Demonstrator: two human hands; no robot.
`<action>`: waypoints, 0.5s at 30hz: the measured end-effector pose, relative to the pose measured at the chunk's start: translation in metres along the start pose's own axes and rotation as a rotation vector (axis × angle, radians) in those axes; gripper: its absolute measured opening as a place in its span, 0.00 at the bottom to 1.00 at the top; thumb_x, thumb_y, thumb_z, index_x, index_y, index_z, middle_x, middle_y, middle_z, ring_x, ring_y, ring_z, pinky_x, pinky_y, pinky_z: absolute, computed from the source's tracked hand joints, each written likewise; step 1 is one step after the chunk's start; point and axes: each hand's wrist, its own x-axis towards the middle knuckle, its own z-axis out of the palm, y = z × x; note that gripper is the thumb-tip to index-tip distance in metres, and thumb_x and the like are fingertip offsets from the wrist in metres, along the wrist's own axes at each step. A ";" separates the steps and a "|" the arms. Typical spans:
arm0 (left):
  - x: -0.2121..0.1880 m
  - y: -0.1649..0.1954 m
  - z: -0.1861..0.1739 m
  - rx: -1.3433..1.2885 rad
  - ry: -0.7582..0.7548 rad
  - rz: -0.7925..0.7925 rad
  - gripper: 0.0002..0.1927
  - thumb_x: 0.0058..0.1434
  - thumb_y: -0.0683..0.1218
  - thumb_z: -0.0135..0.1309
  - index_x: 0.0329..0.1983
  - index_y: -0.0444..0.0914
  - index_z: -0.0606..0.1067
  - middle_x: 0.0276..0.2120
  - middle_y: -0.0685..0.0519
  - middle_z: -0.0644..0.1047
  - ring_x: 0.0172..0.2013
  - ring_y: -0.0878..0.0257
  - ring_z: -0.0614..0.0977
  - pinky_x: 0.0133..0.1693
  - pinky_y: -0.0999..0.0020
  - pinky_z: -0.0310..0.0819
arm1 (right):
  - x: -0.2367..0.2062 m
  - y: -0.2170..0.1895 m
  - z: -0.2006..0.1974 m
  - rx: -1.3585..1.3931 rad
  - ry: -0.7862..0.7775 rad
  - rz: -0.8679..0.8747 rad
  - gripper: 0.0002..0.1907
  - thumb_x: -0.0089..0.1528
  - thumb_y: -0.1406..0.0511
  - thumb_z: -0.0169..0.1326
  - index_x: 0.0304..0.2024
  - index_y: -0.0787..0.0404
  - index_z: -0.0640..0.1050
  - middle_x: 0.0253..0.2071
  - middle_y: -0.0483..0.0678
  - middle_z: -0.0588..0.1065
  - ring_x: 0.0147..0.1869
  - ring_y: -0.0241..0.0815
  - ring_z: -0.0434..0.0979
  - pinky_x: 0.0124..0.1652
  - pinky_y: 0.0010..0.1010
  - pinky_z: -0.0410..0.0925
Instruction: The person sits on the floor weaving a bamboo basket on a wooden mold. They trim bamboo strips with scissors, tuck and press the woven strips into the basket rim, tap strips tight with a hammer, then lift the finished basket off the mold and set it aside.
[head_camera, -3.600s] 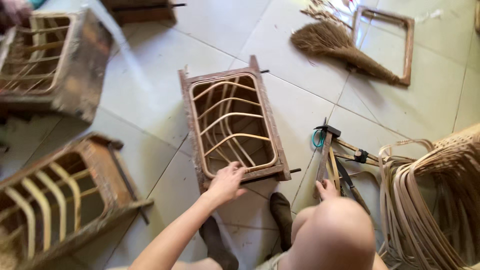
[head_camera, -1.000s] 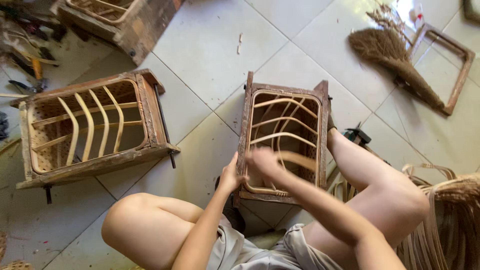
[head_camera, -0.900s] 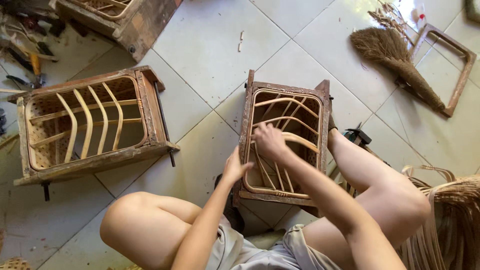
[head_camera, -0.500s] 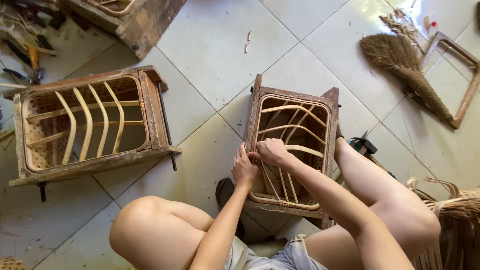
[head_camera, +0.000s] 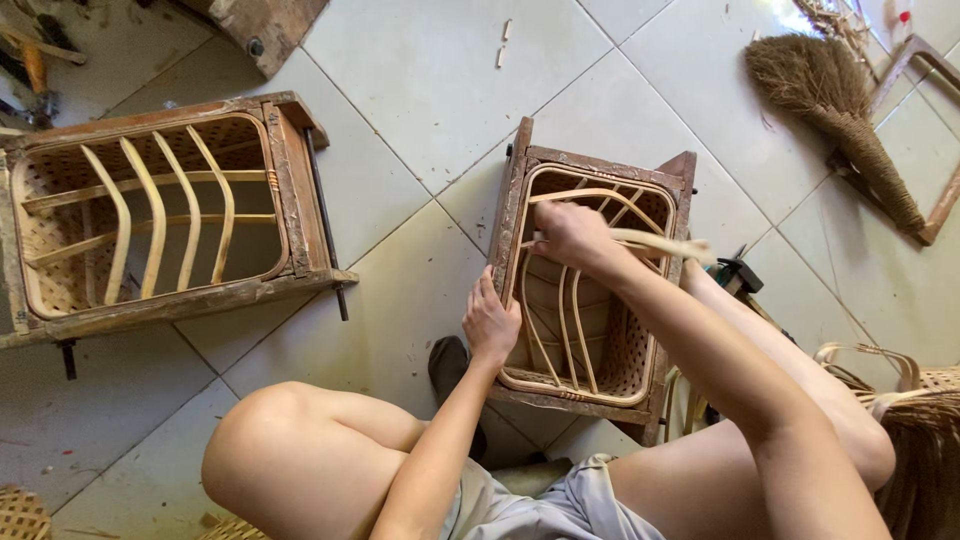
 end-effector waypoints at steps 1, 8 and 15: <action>0.000 -0.001 0.001 -0.002 -0.007 -0.003 0.36 0.56 0.46 0.59 0.68 0.39 0.61 0.58 0.42 0.73 0.57 0.44 0.76 0.53 0.49 0.74 | 0.000 -0.002 0.008 -0.084 0.041 -0.065 0.23 0.53 0.52 0.65 0.37 0.64 0.78 0.39 0.54 0.75 0.33 0.48 0.79 0.28 0.40 0.72; -0.001 -0.002 0.002 -0.024 0.003 -0.002 0.38 0.55 0.46 0.61 0.68 0.39 0.61 0.58 0.42 0.73 0.57 0.43 0.76 0.53 0.49 0.74 | 0.025 0.003 0.042 -0.354 -0.127 -0.181 0.07 0.61 0.63 0.57 0.36 0.60 0.76 0.29 0.50 0.75 0.26 0.43 0.78 0.23 0.37 0.70; 0.006 0.002 -0.001 0.000 -0.005 -0.024 0.38 0.55 0.46 0.60 0.69 0.40 0.61 0.59 0.43 0.73 0.57 0.43 0.75 0.53 0.49 0.73 | -0.013 -0.016 0.033 -0.354 -0.164 -0.373 0.18 0.72 0.64 0.39 0.30 0.63 0.75 0.19 0.46 0.72 0.19 0.38 0.69 0.18 0.33 0.63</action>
